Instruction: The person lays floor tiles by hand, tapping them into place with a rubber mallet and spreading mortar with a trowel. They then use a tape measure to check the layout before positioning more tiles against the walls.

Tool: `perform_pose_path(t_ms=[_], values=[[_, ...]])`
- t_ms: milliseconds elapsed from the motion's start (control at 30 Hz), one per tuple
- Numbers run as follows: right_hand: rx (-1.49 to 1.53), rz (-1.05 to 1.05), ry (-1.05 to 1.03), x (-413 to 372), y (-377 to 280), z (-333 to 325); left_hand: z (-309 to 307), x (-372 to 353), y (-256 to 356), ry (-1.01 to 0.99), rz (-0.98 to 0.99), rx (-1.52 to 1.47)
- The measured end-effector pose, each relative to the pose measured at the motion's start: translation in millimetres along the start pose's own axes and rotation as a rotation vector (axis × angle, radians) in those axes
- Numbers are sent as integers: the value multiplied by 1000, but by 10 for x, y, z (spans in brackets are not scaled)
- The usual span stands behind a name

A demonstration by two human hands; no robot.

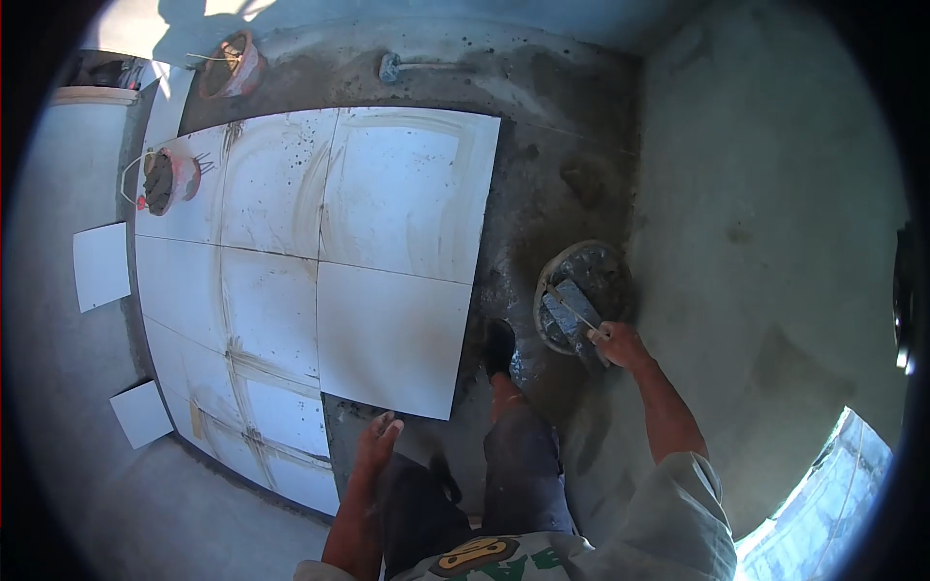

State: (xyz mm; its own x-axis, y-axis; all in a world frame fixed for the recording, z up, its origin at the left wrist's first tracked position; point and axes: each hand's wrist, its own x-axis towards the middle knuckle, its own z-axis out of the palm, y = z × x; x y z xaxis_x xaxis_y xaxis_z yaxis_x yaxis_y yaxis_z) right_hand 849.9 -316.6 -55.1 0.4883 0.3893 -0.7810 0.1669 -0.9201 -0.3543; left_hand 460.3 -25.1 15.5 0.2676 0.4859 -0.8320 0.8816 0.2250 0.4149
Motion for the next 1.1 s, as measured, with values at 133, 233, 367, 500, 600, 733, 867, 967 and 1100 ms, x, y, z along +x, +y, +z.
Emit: perform_pose_path(t_ms=[133,233,367,500,600,733,867,967,1100], values=[[-66,-36,10,46,117,25,-49,118,-27,-39,-22,104],[-90,-56,41,-74,297,160,-16,273,-46,4,43,98],[-181,-137,196,-381,255,-281,-30,125,478,-1,215,140],[-238,-57,226,-652,4,-711,32,-105,407,40,211,-45],[-287,-6,280,-249,278,-771,-46,-60,155,82,191,-16],[-313,21,140,642,-282,-1193,-196,-80,271,74,-49,171],[-555,-329,132,2732,-836,-1345,7,794,211,114,-183,288],[-442,-421,146,3934,-1372,-1384,405,1520,1447,92,-238,235],[-277,-543,357,5131,-2309,-1294,1093,2052,2597,-124,-94,-201]])
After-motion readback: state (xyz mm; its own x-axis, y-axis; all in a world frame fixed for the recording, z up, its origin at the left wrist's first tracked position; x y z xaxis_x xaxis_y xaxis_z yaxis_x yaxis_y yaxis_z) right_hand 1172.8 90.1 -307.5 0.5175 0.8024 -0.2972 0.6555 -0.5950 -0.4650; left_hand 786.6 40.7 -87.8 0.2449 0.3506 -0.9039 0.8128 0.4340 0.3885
